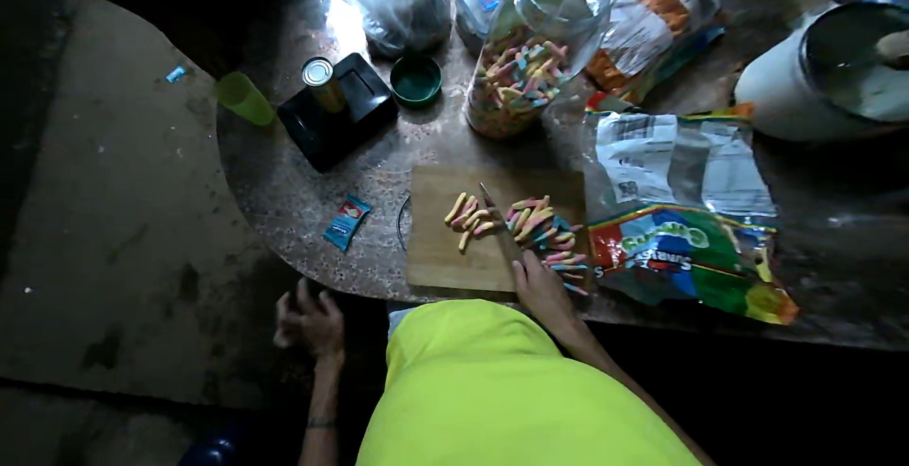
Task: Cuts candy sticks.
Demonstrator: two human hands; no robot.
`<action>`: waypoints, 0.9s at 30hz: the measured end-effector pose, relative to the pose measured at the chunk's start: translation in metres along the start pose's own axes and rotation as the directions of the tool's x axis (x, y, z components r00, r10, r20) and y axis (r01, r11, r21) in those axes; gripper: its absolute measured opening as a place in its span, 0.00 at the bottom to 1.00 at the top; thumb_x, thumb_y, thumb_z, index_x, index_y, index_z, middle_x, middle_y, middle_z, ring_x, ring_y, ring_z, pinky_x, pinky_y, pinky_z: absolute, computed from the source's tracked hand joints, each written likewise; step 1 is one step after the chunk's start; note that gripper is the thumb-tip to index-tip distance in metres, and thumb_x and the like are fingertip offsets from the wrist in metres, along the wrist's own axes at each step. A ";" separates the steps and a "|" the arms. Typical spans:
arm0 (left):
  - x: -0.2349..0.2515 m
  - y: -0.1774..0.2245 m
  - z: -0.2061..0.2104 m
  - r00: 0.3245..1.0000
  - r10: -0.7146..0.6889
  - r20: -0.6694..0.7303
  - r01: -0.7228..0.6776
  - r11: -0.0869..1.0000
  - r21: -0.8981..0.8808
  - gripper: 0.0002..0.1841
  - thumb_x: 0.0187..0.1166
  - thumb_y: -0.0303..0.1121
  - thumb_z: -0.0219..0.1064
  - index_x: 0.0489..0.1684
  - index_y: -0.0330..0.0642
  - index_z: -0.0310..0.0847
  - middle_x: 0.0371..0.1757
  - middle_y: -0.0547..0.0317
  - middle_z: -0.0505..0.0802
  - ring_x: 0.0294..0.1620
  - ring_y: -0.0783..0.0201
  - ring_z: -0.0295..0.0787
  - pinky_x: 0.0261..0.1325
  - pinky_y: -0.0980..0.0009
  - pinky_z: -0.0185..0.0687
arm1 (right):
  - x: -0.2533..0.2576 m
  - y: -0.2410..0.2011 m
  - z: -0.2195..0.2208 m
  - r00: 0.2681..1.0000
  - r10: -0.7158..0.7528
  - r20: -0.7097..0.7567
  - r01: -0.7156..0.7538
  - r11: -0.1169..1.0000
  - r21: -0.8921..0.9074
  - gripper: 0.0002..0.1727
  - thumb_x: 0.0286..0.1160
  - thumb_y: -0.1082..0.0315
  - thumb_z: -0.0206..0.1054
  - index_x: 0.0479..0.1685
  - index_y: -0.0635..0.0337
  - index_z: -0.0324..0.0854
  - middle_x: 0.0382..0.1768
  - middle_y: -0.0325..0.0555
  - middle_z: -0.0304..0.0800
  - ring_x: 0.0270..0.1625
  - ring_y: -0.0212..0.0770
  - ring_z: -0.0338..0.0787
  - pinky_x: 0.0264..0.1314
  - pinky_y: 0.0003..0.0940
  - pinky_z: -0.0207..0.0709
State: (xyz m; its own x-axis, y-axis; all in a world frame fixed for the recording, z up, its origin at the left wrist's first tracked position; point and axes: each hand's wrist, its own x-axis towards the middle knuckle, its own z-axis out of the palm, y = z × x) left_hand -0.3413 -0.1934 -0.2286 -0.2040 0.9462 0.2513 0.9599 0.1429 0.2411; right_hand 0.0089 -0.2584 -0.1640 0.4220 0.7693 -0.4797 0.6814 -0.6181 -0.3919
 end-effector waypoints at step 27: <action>0.067 0.185 0.045 0.567 0.654 0.500 -0.227 0.708 -0.669 0.24 0.76 0.34 0.73 0.73 0.40 0.81 0.75 0.24 0.75 0.71 0.29 0.75 0.73 0.37 0.71 | 0.002 0.011 0.000 0.997 0.047 0.062 -0.055 0.989 0.138 0.24 0.96 0.60 0.47 0.73 0.72 0.74 0.54 0.73 0.88 0.58 0.70 0.90 0.64 0.65 0.78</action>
State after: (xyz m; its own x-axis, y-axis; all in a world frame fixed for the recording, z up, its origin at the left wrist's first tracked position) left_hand -0.1684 -0.0906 -0.2093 0.6083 0.7756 -0.1686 0.5976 -0.3078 0.7404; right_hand 0.0172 -0.2641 -0.1693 0.4158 0.7281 -0.5449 0.5679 -0.6759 -0.4698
